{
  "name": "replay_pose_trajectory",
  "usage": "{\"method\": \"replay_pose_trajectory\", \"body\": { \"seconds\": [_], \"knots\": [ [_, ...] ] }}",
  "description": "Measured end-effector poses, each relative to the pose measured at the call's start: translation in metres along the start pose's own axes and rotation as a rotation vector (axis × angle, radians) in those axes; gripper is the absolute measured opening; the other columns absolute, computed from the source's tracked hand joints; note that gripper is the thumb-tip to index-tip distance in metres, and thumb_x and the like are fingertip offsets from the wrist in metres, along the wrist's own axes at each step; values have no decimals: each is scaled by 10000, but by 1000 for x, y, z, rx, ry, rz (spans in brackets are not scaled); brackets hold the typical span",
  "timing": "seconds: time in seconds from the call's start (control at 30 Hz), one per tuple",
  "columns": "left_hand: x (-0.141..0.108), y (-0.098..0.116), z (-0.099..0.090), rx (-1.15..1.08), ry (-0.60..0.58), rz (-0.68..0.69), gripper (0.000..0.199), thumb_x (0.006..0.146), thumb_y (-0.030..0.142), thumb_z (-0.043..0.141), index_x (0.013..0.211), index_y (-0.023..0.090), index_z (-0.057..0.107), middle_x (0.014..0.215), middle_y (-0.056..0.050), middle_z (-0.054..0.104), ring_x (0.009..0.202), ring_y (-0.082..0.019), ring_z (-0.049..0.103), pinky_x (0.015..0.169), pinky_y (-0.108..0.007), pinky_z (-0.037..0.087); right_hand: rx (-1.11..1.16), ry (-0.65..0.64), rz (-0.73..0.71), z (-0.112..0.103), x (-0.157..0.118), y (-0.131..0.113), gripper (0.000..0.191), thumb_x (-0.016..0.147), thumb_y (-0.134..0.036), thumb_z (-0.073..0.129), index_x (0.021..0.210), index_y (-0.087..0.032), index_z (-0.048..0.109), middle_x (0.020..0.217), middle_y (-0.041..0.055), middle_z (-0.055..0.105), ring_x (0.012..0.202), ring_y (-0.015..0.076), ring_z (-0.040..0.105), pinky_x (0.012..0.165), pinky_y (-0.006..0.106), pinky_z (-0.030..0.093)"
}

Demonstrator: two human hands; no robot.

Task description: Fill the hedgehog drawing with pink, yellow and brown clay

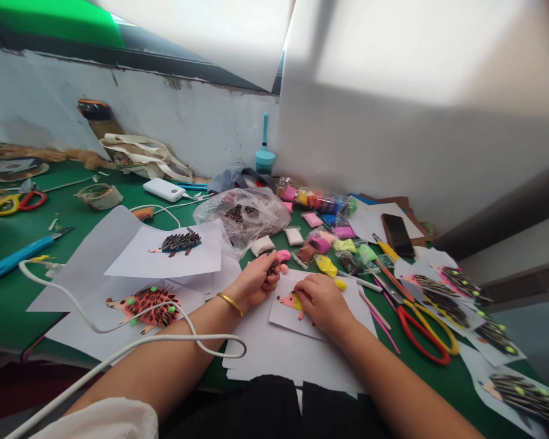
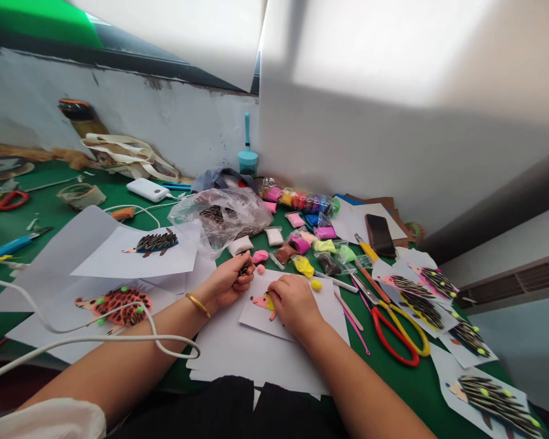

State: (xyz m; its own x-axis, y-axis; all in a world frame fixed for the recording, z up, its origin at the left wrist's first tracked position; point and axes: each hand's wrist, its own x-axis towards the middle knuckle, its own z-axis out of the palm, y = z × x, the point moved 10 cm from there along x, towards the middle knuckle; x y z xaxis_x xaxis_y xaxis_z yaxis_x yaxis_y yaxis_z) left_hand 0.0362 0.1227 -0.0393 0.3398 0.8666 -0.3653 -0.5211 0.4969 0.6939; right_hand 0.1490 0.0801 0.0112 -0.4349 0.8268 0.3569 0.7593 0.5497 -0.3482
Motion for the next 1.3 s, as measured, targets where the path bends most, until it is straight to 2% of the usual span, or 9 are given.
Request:
{"method": "replay_pose_trajectory", "body": {
  "seconds": [0.9,1.3],
  "knots": [
    [0,1,1,22,2,6,315,851,403,679,780,161,489,655,35,515,372,2,309,344,-109,149,-102,-10,-26,6,0,0,136,898,-176,632,814,-196,738,778,52,661,773,191,559,722,309,380],
    [-2,2,2,24,-6,8,289,866,391,658,793,156,507,668,30,525,377,-2,319,344,-115,143,2,-4,-6,-2,-3,1,135,927,-188,581,901,-188,713,846,61,671,850,209,571,791,333,424]
  ]
}}
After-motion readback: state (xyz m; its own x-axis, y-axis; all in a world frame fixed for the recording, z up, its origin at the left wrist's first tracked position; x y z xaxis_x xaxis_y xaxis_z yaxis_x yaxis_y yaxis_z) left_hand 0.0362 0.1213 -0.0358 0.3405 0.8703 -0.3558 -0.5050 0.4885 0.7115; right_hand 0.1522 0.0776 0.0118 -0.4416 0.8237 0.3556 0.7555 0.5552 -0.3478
